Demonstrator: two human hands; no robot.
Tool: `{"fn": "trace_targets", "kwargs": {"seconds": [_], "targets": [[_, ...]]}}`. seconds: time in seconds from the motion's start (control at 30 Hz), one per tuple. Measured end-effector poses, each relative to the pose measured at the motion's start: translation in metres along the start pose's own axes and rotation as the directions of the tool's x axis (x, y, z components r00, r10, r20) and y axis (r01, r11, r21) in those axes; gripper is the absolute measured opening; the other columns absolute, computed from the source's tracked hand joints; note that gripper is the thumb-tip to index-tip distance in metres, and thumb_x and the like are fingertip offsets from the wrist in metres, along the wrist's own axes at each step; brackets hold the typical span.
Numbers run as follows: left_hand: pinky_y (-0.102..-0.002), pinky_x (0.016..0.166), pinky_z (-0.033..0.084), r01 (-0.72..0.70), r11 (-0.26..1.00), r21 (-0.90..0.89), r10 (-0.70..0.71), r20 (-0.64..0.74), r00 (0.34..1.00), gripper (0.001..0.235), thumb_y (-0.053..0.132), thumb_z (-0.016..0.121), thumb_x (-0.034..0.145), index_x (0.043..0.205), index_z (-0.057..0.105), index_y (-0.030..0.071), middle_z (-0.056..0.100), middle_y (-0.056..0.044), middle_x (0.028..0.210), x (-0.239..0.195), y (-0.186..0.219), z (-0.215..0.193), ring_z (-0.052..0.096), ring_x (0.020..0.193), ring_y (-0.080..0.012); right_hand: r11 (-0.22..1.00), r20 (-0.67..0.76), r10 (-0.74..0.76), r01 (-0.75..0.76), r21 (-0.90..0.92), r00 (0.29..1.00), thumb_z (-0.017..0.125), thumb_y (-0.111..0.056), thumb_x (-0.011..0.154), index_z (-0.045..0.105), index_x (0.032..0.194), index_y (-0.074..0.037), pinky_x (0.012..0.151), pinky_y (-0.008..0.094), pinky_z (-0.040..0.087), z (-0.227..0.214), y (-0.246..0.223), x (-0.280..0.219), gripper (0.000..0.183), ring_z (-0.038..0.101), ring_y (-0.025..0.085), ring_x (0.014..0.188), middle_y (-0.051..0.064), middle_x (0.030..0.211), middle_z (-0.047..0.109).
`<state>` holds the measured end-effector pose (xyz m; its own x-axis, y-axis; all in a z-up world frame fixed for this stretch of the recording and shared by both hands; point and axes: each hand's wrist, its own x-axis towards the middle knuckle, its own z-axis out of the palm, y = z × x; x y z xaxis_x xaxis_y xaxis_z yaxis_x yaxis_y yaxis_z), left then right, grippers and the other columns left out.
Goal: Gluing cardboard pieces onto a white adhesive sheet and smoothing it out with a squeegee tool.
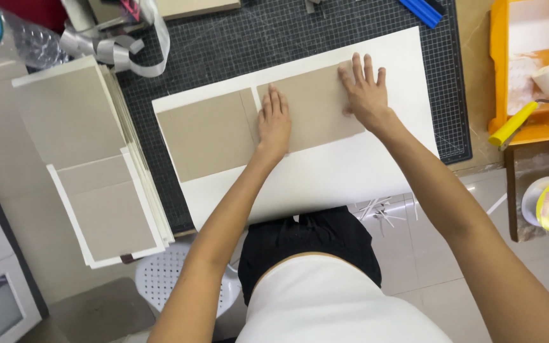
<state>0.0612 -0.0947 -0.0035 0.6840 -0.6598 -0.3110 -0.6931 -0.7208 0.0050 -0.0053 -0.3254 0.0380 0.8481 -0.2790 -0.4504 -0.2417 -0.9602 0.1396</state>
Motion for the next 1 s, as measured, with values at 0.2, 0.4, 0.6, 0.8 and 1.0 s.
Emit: {"fn": "trace_targets", "kwargs": {"seconds": [0.2,0.4,0.6,0.8,1.0], "targets": [[-0.046,0.117,0.031,-0.005,0.984,-0.18,0.027,0.122,0.992,0.165,0.032,0.108,0.03,0.158,0.007,0.004,-0.001,-0.022,0.166,-0.002,-0.013,-0.012,0.022,0.149,-0.0386,0.967,0.03,0.062,-0.067,0.245,0.998,0.085,-0.029,0.072,0.015,0.159,-0.036,0.112,0.07,0.017,0.014,0.011,-0.001,0.112,0.006,0.044,0.151,0.018,0.166,0.007],[-0.046,0.118,0.031,-0.032,0.978,-0.205,0.047,0.069,0.996,0.162,0.033,0.106,0.031,0.157,0.01,0.001,-0.003,-0.023,0.165,-0.008,-0.015,-0.014,0.014,0.152,-0.038,0.909,-0.276,-0.075,0.18,0.377,0.958,0.086,-0.05,0.066,0.038,0.154,-0.036,0.095,0.066,0.033,0.053,0.048,-0.013,0.1,0.027,0.042,0.142,0.006,0.166,0.02],[-0.05,0.123,0.019,0.021,0.946,-0.324,0.056,0.227,0.972,0.154,0.026,0.104,0.049,0.16,-0.001,0.008,-0.019,-0.015,0.164,-0.02,-0.016,-0.052,-0.002,0.155,-0.0348,0.823,-0.342,-0.067,0.246,0.511,0.937,0.089,-0.038,0.073,0.045,0.146,-0.012,0.102,0.055,0.023,0.032,0.039,-0.033,0.089,0.025,0.039,0.134,0.012,0.154,0.031],[-0.053,0.123,0.02,0.01,0.928,-0.374,0.076,0.214,0.974,0.153,0.026,0.104,0.052,0.162,-0.002,0.011,-0.024,-0.011,0.163,-0.025,-0.019,-0.056,0.001,0.154,-0.0385,0.6,-0.164,0.253,-0.022,0.799,0.953,0.083,-0.003,0.068,0.05,0.143,-0.008,0.097,0.045,0.045,0.034,0.004,-0.032,0.082,0.044,0.041,0.103,0.019,0.112,0.039],[-0.051,0.123,0.019,0.008,0.923,-0.384,0.083,0.218,0.972,0.151,0.025,0.103,0.053,0.162,-0.001,0.011,-0.024,-0.01,0.163,-0.028,-0.019,-0.06,0.001,0.154,-0.0367,0.481,-0.054,0.349,-0.129,0.867,0.936,0.076,0.002,0.07,0.051,0.141,-0.014,0.09,0.049,0.051,0.009,0.002,-0.044,0.076,0.056,0.043,0.101,0.023,0.112,0.05]]}}
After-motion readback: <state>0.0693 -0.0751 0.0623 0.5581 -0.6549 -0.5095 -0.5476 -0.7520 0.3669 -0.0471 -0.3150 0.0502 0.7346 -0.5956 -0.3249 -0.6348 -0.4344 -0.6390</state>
